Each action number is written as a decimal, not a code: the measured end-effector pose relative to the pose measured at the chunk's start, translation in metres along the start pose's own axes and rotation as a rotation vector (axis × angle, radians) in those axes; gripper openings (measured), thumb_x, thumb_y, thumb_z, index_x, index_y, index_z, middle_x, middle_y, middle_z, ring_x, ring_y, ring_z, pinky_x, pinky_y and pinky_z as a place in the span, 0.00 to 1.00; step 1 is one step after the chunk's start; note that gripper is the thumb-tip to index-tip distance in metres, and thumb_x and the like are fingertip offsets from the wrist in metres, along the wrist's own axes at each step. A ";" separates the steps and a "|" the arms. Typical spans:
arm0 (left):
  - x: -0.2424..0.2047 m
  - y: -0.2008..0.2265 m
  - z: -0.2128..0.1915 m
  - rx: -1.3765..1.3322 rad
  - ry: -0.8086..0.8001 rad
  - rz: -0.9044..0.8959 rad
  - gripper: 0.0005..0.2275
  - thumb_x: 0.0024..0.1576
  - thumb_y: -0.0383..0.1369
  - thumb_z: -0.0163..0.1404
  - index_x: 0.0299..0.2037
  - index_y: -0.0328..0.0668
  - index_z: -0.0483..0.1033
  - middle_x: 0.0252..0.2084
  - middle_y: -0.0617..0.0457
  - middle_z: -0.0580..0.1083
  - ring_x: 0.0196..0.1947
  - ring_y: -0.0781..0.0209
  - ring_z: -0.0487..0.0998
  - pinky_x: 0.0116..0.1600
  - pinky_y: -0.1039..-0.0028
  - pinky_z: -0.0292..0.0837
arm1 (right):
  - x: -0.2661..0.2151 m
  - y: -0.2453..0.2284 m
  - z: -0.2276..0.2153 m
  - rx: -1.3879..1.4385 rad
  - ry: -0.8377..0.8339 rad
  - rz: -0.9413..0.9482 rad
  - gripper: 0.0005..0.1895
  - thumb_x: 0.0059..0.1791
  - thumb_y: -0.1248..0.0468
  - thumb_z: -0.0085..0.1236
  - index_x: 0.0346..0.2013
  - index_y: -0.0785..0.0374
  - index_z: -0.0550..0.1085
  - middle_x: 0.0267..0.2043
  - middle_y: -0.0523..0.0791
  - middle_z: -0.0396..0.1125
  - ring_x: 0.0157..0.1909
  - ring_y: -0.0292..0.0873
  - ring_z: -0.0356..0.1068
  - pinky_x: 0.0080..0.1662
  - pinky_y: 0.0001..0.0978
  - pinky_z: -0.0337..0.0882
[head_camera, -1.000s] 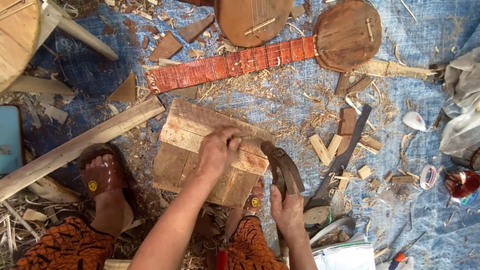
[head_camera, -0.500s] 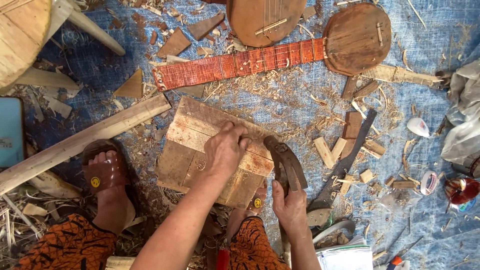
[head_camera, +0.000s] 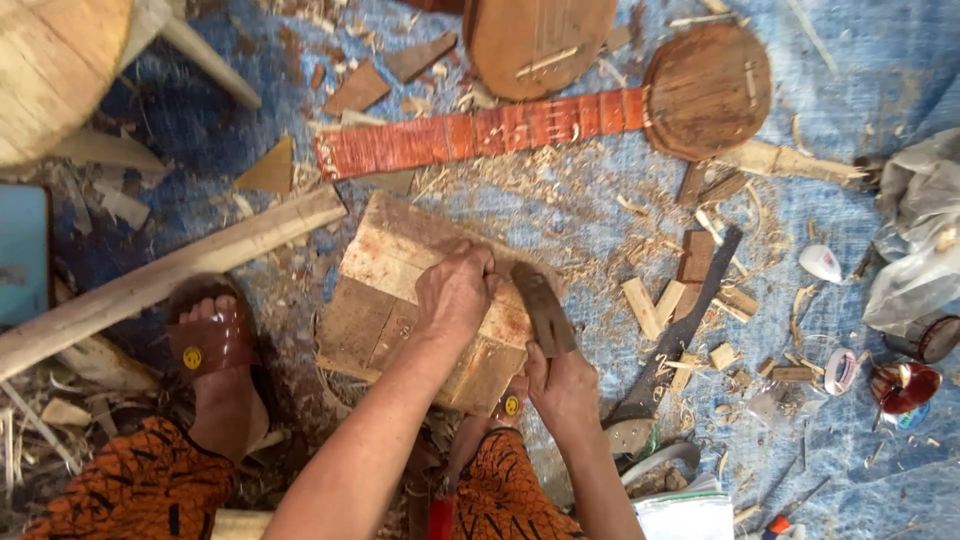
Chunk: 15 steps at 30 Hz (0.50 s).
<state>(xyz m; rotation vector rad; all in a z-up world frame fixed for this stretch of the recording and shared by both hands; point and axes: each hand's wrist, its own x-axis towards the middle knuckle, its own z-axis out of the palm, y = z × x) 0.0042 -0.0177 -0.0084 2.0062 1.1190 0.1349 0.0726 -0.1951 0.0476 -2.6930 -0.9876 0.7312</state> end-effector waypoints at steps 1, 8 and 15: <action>0.002 -0.003 0.002 -0.007 0.013 0.018 0.10 0.57 0.26 0.57 0.23 0.47 0.76 0.28 0.57 0.76 0.20 0.67 0.74 0.23 0.74 0.79 | 0.003 -0.007 -0.005 0.024 -0.014 0.021 0.19 0.52 0.59 0.49 0.52 0.69 0.69 0.19 0.52 0.68 0.14 0.48 0.67 0.18 0.39 0.70; 0.001 -0.018 -0.013 -0.120 -0.325 -0.097 0.02 0.55 0.36 0.54 0.33 0.53 0.78 0.35 0.49 0.76 0.45 0.43 0.80 0.49 0.52 0.76 | 0.003 0.021 0.019 0.117 0.137 -0.015 0.20 0.53 0.49 0.52 0.49 0.62 0.74 0.29 0.55 0.73 0.35 0.62 0.76 0.32 0.53 0.75; -0.001 -0.008 -0.014 -0.039 -0.241 -0.089 0.05 0.57 0.37 0.59 0.33 0.53 0.77 0.37 0.62 0.74 0.26 0.69 0.71 0.34 0.75 0.75 | 0.006 -0.006 -0.018 0.337 -0.072 0.096 0.12 0.50 0.62 0.51 0.41 0.69 0.75 0.18 0.46 0.69 0.16 0.42 0.64 0.21 0.32 0.66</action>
